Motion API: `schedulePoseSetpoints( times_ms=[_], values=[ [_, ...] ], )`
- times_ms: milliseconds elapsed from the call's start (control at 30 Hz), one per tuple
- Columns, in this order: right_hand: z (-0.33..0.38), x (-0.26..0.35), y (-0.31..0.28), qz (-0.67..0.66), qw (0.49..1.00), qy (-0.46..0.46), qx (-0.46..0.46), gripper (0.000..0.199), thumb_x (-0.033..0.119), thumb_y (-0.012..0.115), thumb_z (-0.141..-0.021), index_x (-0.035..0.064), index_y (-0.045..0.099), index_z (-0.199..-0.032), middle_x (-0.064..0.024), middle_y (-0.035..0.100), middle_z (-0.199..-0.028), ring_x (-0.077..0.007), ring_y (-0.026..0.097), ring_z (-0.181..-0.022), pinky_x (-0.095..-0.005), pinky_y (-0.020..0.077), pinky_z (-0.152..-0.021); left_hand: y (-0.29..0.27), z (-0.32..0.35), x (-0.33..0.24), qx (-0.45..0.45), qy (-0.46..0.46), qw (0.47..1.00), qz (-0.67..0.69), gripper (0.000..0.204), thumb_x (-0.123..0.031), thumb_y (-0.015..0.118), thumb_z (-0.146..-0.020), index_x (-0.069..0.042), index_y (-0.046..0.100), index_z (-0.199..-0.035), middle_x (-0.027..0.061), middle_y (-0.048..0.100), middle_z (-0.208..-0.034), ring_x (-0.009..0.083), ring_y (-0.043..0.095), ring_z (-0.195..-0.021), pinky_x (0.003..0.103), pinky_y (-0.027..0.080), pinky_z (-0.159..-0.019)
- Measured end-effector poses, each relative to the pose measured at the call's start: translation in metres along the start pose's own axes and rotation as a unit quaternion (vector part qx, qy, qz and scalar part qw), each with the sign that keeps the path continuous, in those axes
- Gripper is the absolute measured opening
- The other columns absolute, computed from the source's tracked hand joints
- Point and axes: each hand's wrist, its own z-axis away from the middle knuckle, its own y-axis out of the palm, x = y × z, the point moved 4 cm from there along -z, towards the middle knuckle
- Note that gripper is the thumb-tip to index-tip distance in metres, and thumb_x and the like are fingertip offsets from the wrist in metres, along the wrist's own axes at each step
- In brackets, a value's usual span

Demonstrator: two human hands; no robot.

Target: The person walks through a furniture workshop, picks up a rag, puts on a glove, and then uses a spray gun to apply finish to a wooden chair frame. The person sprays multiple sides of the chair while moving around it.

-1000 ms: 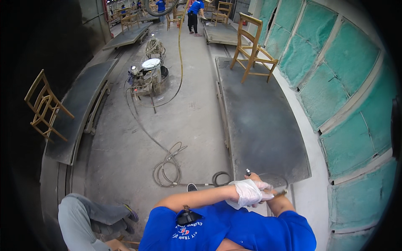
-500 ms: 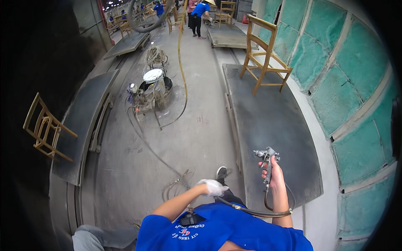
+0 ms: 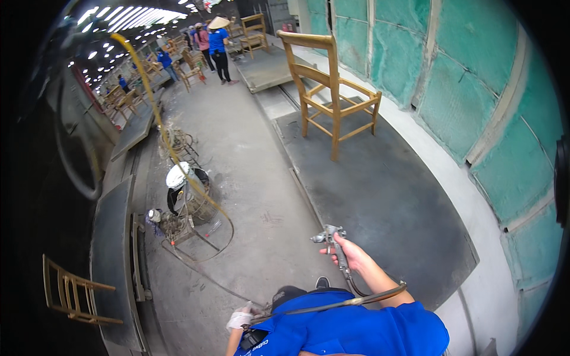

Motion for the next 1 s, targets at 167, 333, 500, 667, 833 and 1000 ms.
schedulePoseSetpoints(
  times_ms=[167, 333, 500, 667, 833, 1000],
  values=[
    [-0.027, 0.044, 0.023, 0.035, 0.999, -0.029, 0.018, 0.056, 0.057, 0.034, -0.101, 0.0092, 0.057, -0.119, -0.004, 0.069, -0.094, -0.0061, 0.049, -0.052, -0.0205, 0.0416, -0.045, 0.024, -0.058, -0.119, 0.148, -0.009, 0.987, 0.069, 0.06, -0.054, 0.039, -0.098, -0.006, 0.075, -0.101, 0.0115, 0.073, -0.093, 0.0197, 0.065, -0.089, 0.034, 0.048, -0.088],
    [-0.05, 0.085, 0.039, 0.059, 0.991, -0.113, -0.05, 0.057, 0.058, 0.041, -0.099, 0.0081, 0.057, -0.12, -0.0046, 0.067, -0.092, -0.0055, 0.046, -0.052, -0.021, 0.0393, -0.045, -0.012, -0.142, -0.178, 0.239, 0.006, 0.971, -0.03, 0.062, -0.062, 0.041, -0.094, -0.012, 0.077, -0.1, 0.0131, 0.071, -0.104, 0.0293, 0.063, -0.091, 0.039, 0.046, -0.089],
    [-0.07, 0.133, 0.062, 0.028, 0.974, -0.189, -0.123, 0.055, 0.053, 0.038, -0.102, 0.0045, 0.057, -0.119, -0.0061, 0.066, -0.091, -0.006, 0.046, -0.051, -0.0213, 0.038, -0.043, -0.062, -0.238, -0.234, 0.3, 0.048, 0.921, -0.244, 0.05, -0.052, 0.038, -0.1, -0.018, 0.072, -0.114, 0.0167, 0.068, -0.112, 0.0291, 0.063, -0.099, 0.036, 0.045, -0.096],
    [-0.076, 0.159, 0.079, -0.013, 0.95, -0.239, -0.198, 0.056, 0.05, 0.036, -0.104, 0.0006, 0.056, -0.121, -0.0105, 0.066, -0.091, -0.0082, 0.045, -0.05, -0.0217, 0.0383, -0.045, -0.076, -0.299, -0.301, 0.395, 0.256, 0.809, -0.352, 0.048, -0.046, 0.031, -0.102, -0.022, 0.068, -0.122, 0.0165, 0.068, -0.109, 0.0345, 0.06, -0.11, 0.039, 0.044, -0.1],
    [-0.085, 0.172, 0.082, -0.053, 0.936, -0.257, -0.235, 0.055, 0.048, 0.034, -0.104, -0.0006, 0.054, -0.12, -0.0127, 0.064, -0.092, -0.0084, 0.044, -0.048, -0.0217, 0.0377, -0.043, -0.087, -0.329, -0.357, 0.419, 0.158, 0.826, -0.342, 0.06, -0.056, 0.031, -0.098, -0.015, 0.069, -0.119, 0.0218, 0.063, -0.12, 0.0356, 0.058, -0.11, 0.04, 0.041, -0.099],
    [-0.102, 0.199, 0.073, -0.035, 0.926, -0.289, -0.241, 0.054, 0.048, 0.035, -0.104, 0.0001, 0.054, -0.122, -0.0125, 0.065, -0.092, -0.0083, 0.044, -0.047, -0.0211, 0.0374, -0.042, -0.091, -0.339, -0.411, 0.445, 0.11, 0.845, -0.275, 0.055, -0.053, 0.045, -0.096, -0.009, 0.07, -0.117, 0.0158, 0.068, -0.11, 0.0243, 0.063, -0.101, 0.035, 0.044, -0.093]
  ],
)
